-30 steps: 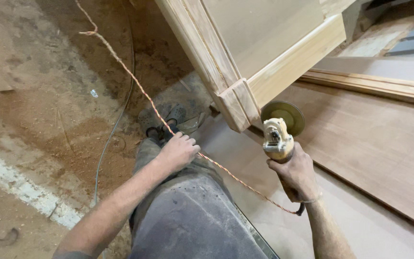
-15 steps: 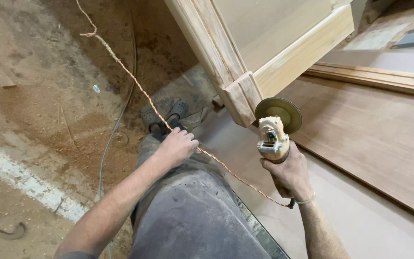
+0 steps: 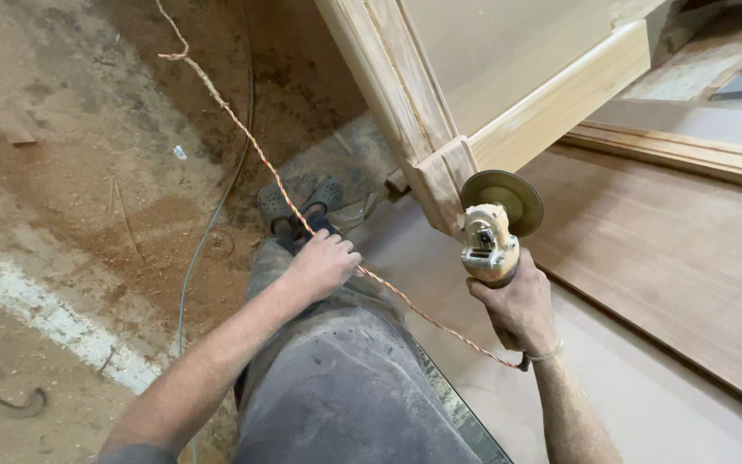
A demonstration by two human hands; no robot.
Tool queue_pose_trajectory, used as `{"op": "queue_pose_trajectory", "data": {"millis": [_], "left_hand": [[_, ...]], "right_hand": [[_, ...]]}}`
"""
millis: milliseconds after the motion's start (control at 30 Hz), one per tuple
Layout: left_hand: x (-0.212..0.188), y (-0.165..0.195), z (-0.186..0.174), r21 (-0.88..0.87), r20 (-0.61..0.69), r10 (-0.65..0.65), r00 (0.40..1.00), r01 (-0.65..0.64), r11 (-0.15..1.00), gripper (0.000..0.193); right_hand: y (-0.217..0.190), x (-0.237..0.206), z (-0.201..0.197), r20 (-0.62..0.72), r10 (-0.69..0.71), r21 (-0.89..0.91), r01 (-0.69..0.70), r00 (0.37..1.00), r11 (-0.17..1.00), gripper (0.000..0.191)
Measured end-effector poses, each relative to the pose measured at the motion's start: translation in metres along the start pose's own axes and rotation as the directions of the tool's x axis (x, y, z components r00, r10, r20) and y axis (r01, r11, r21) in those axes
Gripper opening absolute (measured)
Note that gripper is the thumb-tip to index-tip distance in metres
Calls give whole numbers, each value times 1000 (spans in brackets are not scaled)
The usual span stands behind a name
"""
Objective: The person marks a wooden board with a marker, then uses an angle grinder with a sanding disc to sand the edges and surfaces of a wooden frame panel, moving around the frame and repositioning the power cord as they work on different sections.
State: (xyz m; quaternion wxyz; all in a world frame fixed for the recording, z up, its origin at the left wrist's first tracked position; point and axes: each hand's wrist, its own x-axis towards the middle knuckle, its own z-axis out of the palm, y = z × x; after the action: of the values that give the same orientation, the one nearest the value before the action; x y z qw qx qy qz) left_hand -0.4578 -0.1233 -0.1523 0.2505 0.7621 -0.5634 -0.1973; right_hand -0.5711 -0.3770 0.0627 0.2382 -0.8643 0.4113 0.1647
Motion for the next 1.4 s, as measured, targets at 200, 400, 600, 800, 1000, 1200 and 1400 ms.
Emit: {"op": "queue_pose_trajectory", "data": {"millis": [200,400,600,800,1000,1200,1400], "left_hand": [[-10,-11,-7,-16,-17,-35,999,34,999,20],[-18,-21,-13,-27,-66,-79,995,78,997,17],[-19,-21,-16,-35,-66,-83,994,81,996,18],[-9,-11,-9,-37,-23,-18,1000,17,999,18],[5,2,2,-14,32,32,999,-32,999,17],[18,16,10,-18,60,96,994,-95,995,15],[28,20,11,48,113,135,984,-141,989,17]], "right_hand": [[-28,28,4,-14,-103,-80,102,995,992,77],[-52,49,4,5,-130,-120,130,991,984,75],[-59,44,0,1,-112,-147,111,994,983,71],[-37,24,-6,18,-83,-160,85,996,983,68],[-2,-2,-13,51,33,-166,-24,998,986,67],[27,-24,-10,46,55,-103,-50,997,993,70],[31,-34,-15,24,135,-3,-135,991,991,69]]}}
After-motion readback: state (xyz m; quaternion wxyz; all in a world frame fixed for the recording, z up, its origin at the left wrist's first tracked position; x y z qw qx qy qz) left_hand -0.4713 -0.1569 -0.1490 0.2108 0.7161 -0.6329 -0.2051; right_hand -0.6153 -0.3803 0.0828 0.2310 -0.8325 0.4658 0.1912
